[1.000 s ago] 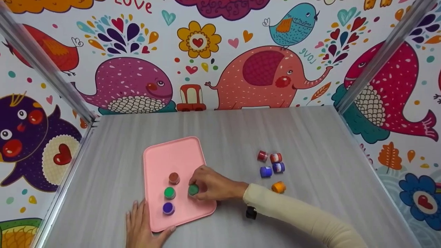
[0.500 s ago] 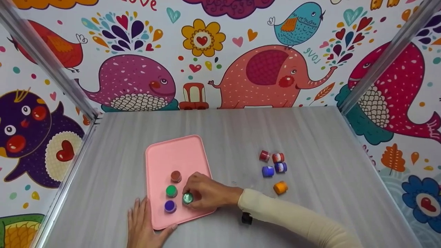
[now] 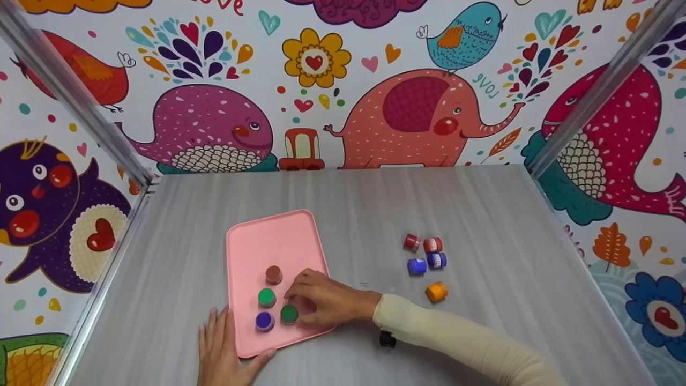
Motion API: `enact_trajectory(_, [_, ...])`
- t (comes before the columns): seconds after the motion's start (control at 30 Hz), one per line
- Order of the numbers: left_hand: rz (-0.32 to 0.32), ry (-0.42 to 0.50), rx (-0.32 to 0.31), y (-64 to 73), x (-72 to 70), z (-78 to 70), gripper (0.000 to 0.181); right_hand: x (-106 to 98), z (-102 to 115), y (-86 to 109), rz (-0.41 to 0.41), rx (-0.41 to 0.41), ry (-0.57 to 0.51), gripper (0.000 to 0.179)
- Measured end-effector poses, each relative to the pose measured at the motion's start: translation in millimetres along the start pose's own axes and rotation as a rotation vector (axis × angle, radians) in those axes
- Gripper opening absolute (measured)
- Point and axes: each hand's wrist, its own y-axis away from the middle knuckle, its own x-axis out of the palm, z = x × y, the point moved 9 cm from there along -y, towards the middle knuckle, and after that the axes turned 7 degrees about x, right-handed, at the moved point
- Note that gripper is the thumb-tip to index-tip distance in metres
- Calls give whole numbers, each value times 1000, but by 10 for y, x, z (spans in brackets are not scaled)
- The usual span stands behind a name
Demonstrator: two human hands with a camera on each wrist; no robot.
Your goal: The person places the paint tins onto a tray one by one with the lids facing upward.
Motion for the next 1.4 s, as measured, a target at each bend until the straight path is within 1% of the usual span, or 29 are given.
enact_trajectory(0.17, [13, -1, -11, -8, 12, 7, 148, -185, -136, 102, -21, 30, -42, 47])
enact_trajectory(0.43, [24, 9, -18, -15, 21, 16, 148, -486, -378, 275, -96, 85, -63, 46])
enact_trajectory(0.63, [17, -14, -39, -4, 19, 24, 152, -672, -457, 391, -146, 54, -56, 46])
enact_trajectory(0.73, [14, -18, -44, -1, 19, 22, 154, -740, -528, 463, -160, 58, -63, 46])
enact_trajectory(0.93, [2, -8, -23, 2, 14, 7, 152, -874, -705, 598, -175, 118, -81, 46])
enact_trajectory(1.13, [-6, 1, -2, -8, 17, -5, 152, -1032, -879, 713, -210, 170, -108, 43])
enact_trajectory(1.27, [7, -12, -13, -20, 12, 3, 153, -1118, -1011, 802, -219, 233, -140, 44])
enact_trajectory(1.4, [24, -23, -24, -29, 21, 8, 154, -1201, -1133, 888, -231, 283, -128, 47])
